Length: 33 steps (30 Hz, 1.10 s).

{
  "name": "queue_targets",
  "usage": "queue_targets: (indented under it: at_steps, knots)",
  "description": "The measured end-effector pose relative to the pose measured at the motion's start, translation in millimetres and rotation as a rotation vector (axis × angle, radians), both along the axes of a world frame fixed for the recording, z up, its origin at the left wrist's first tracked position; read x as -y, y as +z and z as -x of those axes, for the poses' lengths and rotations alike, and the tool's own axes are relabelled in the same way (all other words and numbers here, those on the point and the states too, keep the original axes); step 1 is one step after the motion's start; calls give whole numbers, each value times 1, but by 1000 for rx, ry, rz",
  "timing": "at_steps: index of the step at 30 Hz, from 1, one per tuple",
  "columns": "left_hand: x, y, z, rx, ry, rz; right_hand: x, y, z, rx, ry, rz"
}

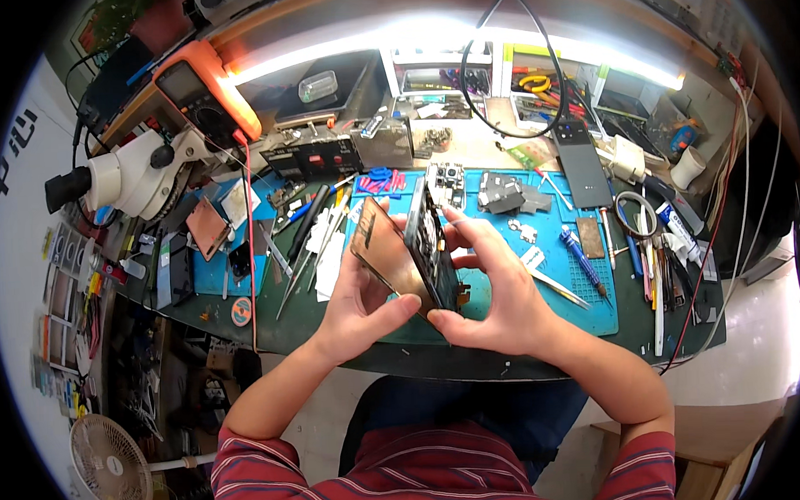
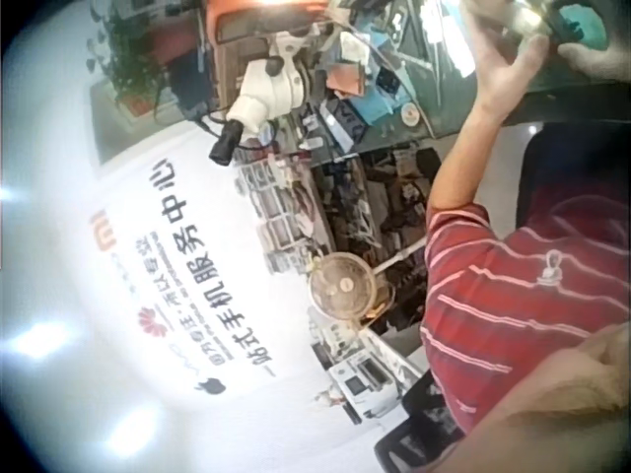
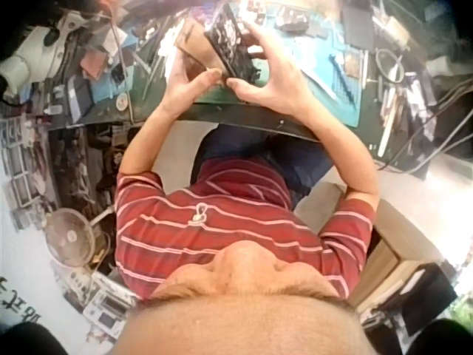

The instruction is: The person cleans the smartphone screen with a wipe, then uses a prying tool to open the back cover. They remove the battery and use a screwdriver to unscrew internal components. The person continues to disassemble the phone, handling the motherboard and other parts.

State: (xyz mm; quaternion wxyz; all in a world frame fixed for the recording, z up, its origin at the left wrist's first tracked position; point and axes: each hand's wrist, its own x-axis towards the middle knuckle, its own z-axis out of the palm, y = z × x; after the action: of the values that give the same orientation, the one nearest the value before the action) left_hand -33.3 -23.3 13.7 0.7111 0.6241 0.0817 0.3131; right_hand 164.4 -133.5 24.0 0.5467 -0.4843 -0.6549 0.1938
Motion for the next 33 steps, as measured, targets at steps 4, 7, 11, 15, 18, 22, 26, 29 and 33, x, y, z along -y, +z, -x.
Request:
queue_targets:
  at_steps: [4,7,11,15,18,22,26,29,33]
  knots:
    - [4,4,2,-68,11,53,-2,-5,-1,-56,13,54]
    - [3,3,4,-75,28,64,-1,-5,-1,-77,7,83]
    - [2,-3,1,-29,66,90,-1,-2,0,-101,-24,120]
    - [1,-6,-1,-46,143,74,-2,-3,1,-189,-27,156]
    - [4,-5,-8,-41,195,35,0,1,-2,-225,-11,213]
    - [7,-4,-12,-23,227,74,-1,-1,-3,-246,4,206]
    - [9,-9,-12,-47,161,68,-2,-4,-3,-232,-52,153]
    - [13,-14,-11,-85,96,96,-1,-4,-3,-255,-42,173]
    - [16,-18,-13,-125,34,189,-3,-2,-4,-291,7,226]
